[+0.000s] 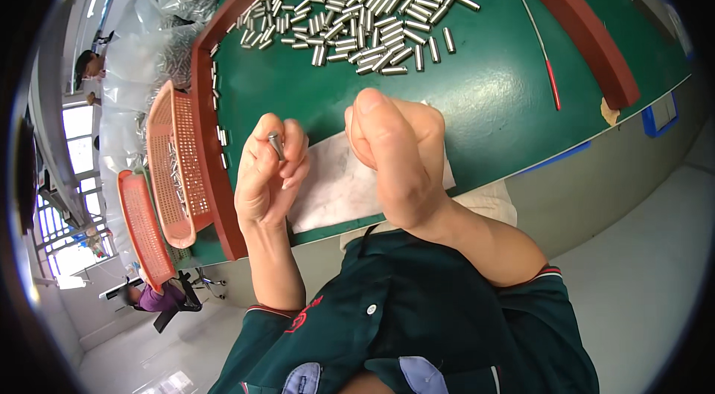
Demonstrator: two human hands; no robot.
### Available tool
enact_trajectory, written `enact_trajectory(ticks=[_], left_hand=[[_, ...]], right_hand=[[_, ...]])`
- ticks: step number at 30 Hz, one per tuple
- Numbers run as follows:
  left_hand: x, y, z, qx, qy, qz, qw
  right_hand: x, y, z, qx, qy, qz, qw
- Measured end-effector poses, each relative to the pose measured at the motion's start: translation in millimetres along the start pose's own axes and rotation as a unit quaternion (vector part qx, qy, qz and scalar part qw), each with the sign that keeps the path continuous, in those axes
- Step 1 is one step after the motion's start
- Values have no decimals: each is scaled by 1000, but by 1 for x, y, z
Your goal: Assembling small cylindrical metal components on a workbench.
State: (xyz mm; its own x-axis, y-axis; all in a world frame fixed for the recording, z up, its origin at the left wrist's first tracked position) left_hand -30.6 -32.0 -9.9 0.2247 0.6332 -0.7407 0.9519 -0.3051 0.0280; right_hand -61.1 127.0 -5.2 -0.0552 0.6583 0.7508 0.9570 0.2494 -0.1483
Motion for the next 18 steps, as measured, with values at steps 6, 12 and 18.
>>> enact_trajectory(ticks=[6,12,18], left_hand=[[-11,-19,-7,-82,61,17,995],[-12,-61,-17,-180,-689,-16,702],[-4,-77,-12,-82,-830,-89,545]], right_hand=[[-1,0,6,10,-13,-5,1000],[0,-3,7,8,-30,-9,999],[-1,-2,8,-2,-37,-25,999]])
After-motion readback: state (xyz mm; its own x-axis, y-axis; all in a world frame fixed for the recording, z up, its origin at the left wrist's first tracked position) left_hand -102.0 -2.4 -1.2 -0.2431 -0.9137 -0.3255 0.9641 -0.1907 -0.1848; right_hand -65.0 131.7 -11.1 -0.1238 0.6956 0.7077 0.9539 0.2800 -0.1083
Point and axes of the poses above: each hand's wrist, its own y-axis away from the middle knuckle, its own z-axis out of the back of the hand, x = y × z, the point moved 2 cm from there along -y, towards the middle knuckle, and after that the axes turned 5 degrees about x, right-handed, at the moved point
